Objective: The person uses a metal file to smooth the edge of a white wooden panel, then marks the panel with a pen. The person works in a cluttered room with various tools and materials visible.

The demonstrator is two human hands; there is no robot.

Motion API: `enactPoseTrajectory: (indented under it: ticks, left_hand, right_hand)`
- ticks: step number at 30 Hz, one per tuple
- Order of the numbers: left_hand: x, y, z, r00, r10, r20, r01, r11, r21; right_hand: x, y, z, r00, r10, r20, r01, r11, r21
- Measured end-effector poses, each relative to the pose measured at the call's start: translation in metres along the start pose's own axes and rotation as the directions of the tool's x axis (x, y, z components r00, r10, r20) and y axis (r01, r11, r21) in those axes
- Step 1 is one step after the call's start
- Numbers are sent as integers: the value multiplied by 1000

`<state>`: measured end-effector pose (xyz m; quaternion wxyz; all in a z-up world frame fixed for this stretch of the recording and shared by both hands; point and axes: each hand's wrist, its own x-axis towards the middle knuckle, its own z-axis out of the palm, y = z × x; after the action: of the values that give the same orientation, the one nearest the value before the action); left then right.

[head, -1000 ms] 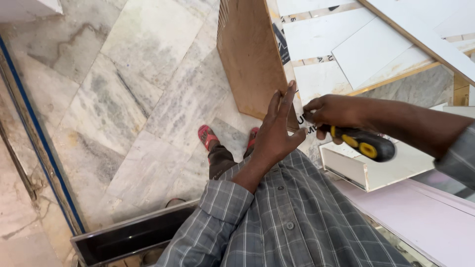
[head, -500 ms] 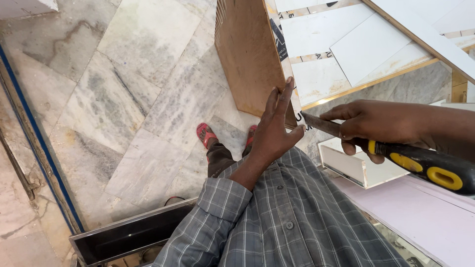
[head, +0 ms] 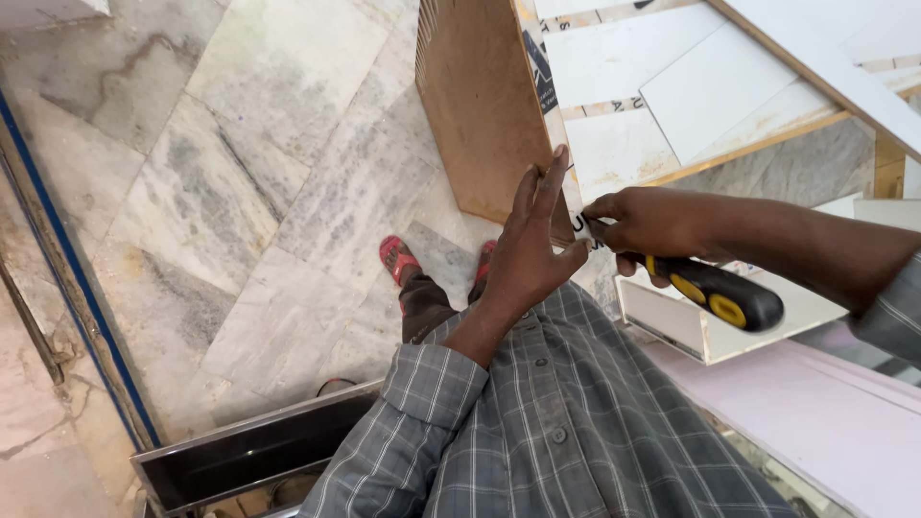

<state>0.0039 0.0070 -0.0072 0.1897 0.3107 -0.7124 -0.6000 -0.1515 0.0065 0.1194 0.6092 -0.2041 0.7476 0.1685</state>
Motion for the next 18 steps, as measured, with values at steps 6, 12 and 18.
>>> enactPoseTrajectory:
  ticks: [6,12,18]
  left_hand:
    - [2,5,-3,997,-69,37,69,998,-1]
    - [5,8,-3,993,-106,45,104,994,32]
    - [5,5,-1,984,-165,69,164,986,30]
  right_hand:
    - [-9,17,-19,997,-1,-77,12,988,152]
    - [-39,27,-22,999,34,-13,-33,994,104]
    - [-55,13,-14,995,95,7,-95,995,-18]
